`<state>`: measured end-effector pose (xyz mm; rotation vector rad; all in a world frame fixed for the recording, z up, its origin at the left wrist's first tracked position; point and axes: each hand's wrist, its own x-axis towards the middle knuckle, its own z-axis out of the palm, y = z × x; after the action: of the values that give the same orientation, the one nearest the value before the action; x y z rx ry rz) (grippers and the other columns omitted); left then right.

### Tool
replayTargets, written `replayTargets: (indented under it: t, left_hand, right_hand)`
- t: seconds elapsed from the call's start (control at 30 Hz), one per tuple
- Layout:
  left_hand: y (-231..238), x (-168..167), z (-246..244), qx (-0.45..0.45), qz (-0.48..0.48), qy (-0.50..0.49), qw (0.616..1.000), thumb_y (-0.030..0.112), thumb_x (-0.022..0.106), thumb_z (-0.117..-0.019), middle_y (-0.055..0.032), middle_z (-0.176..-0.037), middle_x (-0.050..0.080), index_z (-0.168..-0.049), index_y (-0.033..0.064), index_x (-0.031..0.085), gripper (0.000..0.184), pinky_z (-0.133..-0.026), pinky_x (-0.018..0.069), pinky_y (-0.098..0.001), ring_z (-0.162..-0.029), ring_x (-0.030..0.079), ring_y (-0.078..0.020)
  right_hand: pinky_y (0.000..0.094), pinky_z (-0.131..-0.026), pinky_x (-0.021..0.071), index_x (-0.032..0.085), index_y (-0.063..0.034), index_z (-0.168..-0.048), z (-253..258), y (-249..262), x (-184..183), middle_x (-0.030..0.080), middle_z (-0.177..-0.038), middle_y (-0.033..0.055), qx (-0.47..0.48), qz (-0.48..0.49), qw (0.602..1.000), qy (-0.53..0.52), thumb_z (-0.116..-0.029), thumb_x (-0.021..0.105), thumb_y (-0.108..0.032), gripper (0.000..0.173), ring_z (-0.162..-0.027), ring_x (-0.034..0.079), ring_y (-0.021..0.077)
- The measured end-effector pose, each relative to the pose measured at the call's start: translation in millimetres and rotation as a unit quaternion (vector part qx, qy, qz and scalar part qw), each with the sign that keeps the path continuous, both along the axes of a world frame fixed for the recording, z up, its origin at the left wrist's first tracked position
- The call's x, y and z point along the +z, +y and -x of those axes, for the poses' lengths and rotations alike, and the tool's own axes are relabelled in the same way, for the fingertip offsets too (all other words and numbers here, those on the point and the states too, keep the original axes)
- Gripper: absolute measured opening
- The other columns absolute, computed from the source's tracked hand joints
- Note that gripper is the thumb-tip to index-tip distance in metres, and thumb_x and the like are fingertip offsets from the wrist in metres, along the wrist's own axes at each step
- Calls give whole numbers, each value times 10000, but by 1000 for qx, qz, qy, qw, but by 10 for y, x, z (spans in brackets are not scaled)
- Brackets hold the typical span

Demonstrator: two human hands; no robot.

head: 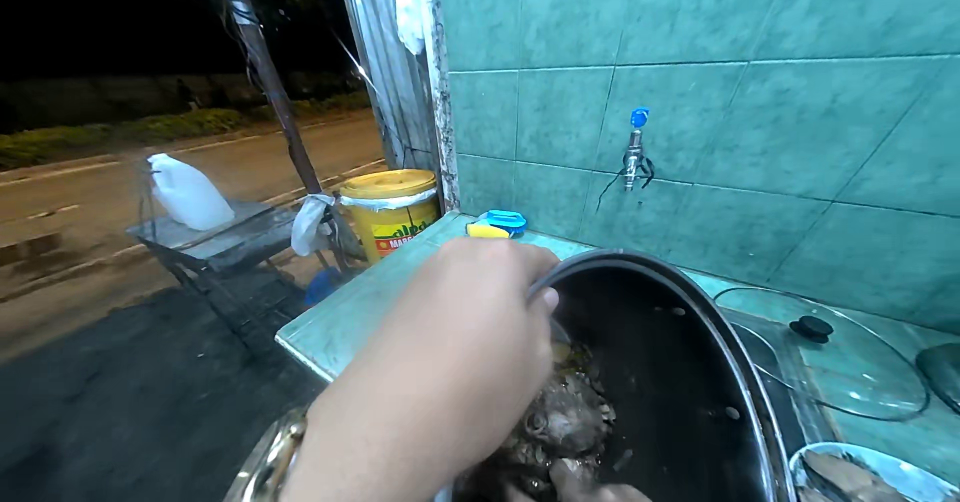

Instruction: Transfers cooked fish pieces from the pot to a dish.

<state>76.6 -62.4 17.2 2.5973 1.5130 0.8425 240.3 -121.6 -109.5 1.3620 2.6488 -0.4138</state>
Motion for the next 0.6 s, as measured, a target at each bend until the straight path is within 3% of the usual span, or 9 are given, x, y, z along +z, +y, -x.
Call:
replayTargets:
  t: [0.07, 0.1, 0.2, 0.27, 0.33, 0.43, 0.5, 0.6]
  left_hand:
    - [-6, -8, 2, 1, -2, 0, 1000, 267, 634, -990, 128, -711, 619, -1035, 251, 750, 125, -501, 456, -202, -588, 551, 12]
    - [-12, -8, 0, 3, -2, 2, 1000, 270, 635, -990, 128, -711, 620, -1032, 252, 749, 123, -505, 455, -203, -592, 554, 11]
    - [-21, 0, -10, 4, 1, 3, 1000, 269, 634, -993, 128, -727, 630, -1048, 258, 747, 126, -511, 459, -201, -604, 562, 11]
    - [-15, -3, -11, -1, -2, 1, 1000, 260, 635, -990, 127, -716, 625, -1047, 255, 750, 128, -503, 452, -202, -595, 555, 10]
    - [-12, -8, -6, -1, -4, 0, 1000, 261, 633, -989, 131, -712, 623, -1035, 258, 749, 124, -504, 458, -203, -595, 559, 11]
    - [-19, -5, -8, 5, 0, 2, 1000, 265, 631, -993, 130, -720, 626, -1032, 263, 747, 123, -515, 463, -209, -609, 567, 9]
    - [-19, 0, -16, 5, 3, 3, 1000, 263, 631, -994, 126, -718, 622, -1034, 261, 748, 123, -515, 462, -207, -607, 565, 7]
    - [-19, 11, -23, 7, 13, 1, 1000, 267, 632, -1000, 122, -713, 625, -1045, 257, 747, 123, -515, 470, -215, -604, 571, 1]
  right_hand:
    - [492, -506, 550, 608, -188, -1428, -82, 41, -108, 679, -906, 263, 35, -135, 990, 34, -996, 554, -46, 458, -602, 675, 395]
    - [476, -496, 539, 630, -208, -1395, -122, 81, -137, 676, -890, 244, 55, -161, 985, 32, -987, 571, -46, 443, -616, 674, 391]
    - [526, -580, 569, 611, -314, -1421, -167, 170, -115, 648, -1069, 309, 84, -75, 993, 26, -1023, 525, -36, 494, -719, 687, 442]
    - [562, -648, 574, 590, -313, -1454, -147, 201, -54, 599, -1198, 350, 81, -4, 997, 15, -1048, 477, -36, 505, -745, 683, 457]
    - [559, -667, 583, 661, -191, -1367, -123, 198, -38, 591, -1234, 345, 78, 3, 997, 15, -1037, 484, -19, 412, -772, 692, 455]
    - [533, -680, 595, 720, 20, -1086, -97, 183, -118, 615, -1260, 311, 98, -22, 995, 20, -998, 512, 12, 226, -878, 709, 445]
    - [552, -743, 586, 673, 66, -1147, -59, 198, -111, 571, -1349, 304, 111, 29, 993, -9, -1015, 477, -8, 247, -970, 694, 456]
    - [557, -758, 576, 628, 67, -1245, 24, 235, -136, 515, -1425, 286, 104, 65, 992, -40, -1017, 505, -83, 299, -978, 686, 446]
